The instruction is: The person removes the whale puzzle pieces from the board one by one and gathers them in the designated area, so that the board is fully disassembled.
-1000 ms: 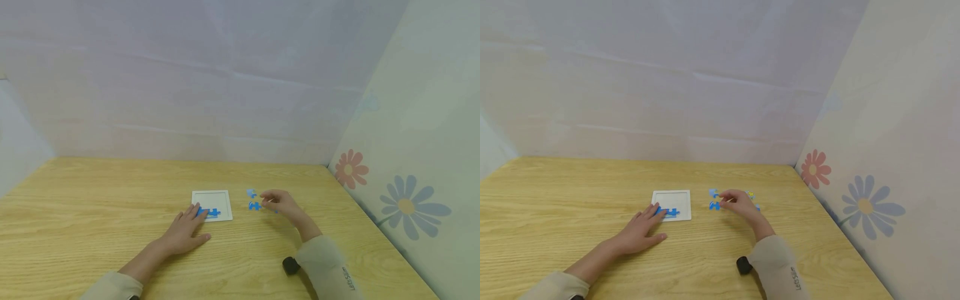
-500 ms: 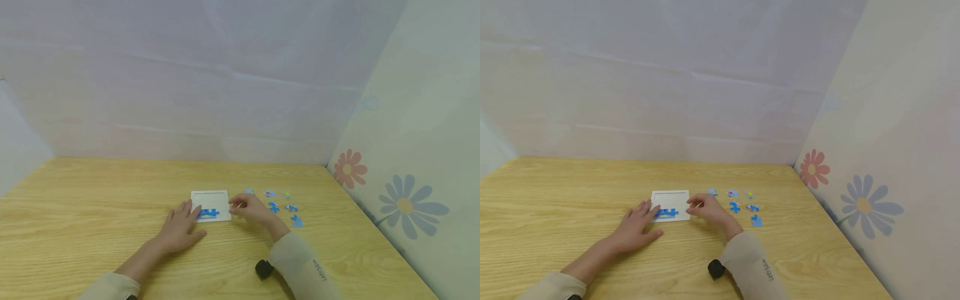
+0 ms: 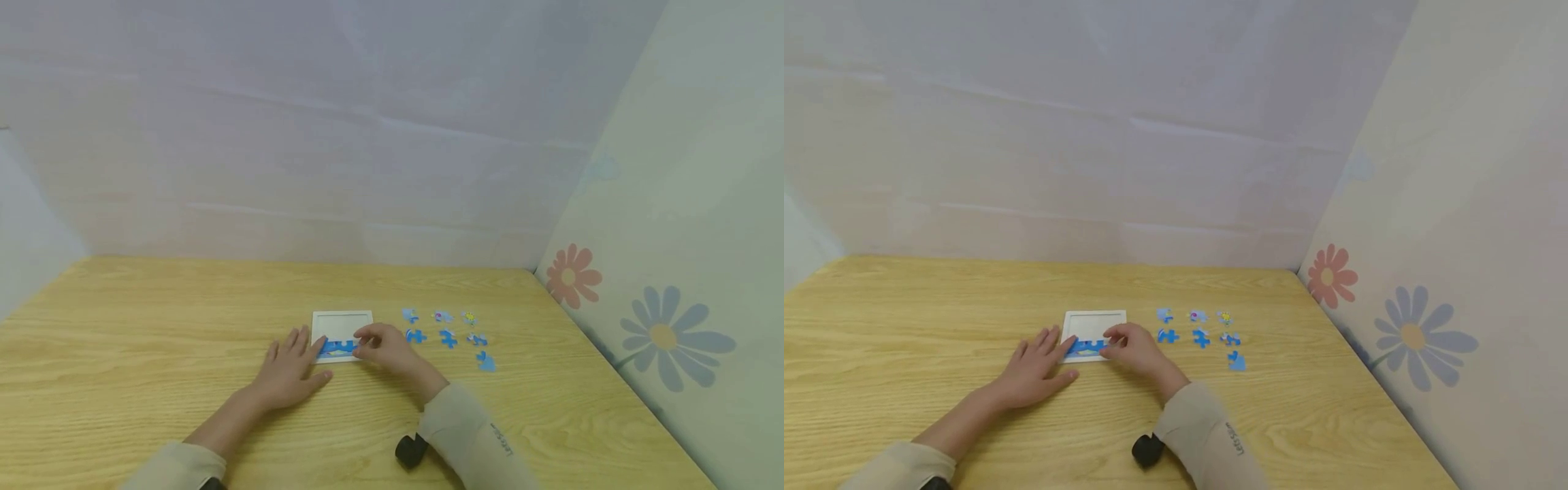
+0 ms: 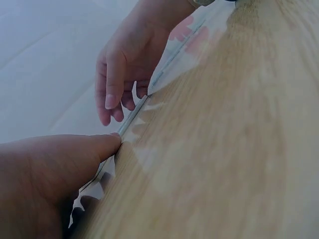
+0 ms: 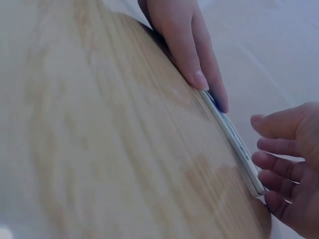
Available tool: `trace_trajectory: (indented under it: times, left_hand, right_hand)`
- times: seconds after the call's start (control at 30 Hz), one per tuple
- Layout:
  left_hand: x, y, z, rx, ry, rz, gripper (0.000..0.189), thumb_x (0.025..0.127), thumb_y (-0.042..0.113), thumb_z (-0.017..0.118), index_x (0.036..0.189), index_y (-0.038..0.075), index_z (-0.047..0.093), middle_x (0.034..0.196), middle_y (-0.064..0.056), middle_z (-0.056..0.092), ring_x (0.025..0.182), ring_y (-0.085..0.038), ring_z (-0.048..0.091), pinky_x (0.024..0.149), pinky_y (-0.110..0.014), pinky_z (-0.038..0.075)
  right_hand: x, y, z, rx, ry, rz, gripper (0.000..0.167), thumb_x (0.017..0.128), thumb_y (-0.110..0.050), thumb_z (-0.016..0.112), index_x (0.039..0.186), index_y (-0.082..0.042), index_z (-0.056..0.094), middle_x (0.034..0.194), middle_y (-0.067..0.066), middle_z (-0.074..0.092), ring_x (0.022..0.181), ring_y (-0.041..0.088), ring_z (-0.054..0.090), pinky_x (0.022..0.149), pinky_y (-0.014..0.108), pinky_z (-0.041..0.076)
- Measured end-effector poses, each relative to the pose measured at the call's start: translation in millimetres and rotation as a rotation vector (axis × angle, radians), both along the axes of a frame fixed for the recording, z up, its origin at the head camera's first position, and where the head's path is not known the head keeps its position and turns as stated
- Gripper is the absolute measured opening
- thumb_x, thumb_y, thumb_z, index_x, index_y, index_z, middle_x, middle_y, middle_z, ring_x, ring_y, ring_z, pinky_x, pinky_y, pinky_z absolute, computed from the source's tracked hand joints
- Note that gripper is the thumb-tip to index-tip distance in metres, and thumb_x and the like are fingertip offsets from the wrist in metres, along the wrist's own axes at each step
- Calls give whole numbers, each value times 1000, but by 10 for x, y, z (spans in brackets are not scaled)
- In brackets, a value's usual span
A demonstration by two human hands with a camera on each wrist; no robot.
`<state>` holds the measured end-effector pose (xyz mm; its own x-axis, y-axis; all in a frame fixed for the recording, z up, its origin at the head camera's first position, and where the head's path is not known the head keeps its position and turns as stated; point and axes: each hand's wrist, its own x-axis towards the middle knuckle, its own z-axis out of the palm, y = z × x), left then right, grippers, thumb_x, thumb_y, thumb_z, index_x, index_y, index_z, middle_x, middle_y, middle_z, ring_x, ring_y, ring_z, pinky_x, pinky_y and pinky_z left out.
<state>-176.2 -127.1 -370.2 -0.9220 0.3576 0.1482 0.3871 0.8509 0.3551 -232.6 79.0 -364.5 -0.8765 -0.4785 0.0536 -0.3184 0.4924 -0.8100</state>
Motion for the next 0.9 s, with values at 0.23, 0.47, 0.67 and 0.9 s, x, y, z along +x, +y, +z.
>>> trace_trajectory:
  times: [0.23, 0.47, 0.67, 0.9]
  left_hand:
    - [16, 8, 11, -15, -19, -11, 63, 86, 42, 45, 133, 3, 32, 136, -27, 16, 124, -42, 9, 92, -60, 5]
    - [22, -4, 36, -24, -14, -14, 63, 87, 42, 45, 132, 1, 32, 136, -26, 18, 124, -42, 10, 91, -60, 5]
    - [28, -6, 55, -24, -10, -17, 63, 87, 42, 45, 132, 1, 33, 136, -25, 19, 123, -42, 11, 91, -61, 6]
    - [31, -4, 51, -20, -5, -21, 62, 86, 41, 45, 131, 0, 33, 136, -26, 19, 123, -42, 11, 91, -61, 6]
  right_hand:
    - [8, -57, -63, 85, 102, -14, 32, 77, -18, 64, 106, -7, 61, 94, 0, 54, 84, 14, 47, 74, 29, 39]
    - [-16, -108, -113, 153, 204, -22, 32, 74, -20, 67, 103, -6, 63, 92, -2, 54, 85, 12, 47, 77, 26, 38]
    - [-27, -130, -125, 170, 214, -30, 31, 73, -20, 67, 101, -8, 61, 88, -4, 52, 82, 11, 46, 75, 26, 38]
    - [-4, -143, -103, 90, 160, -36, 29, 73, -15, 68, 99, -8, 57, 85, -4, 52, 76, 12, 45, 68, 24, 39]
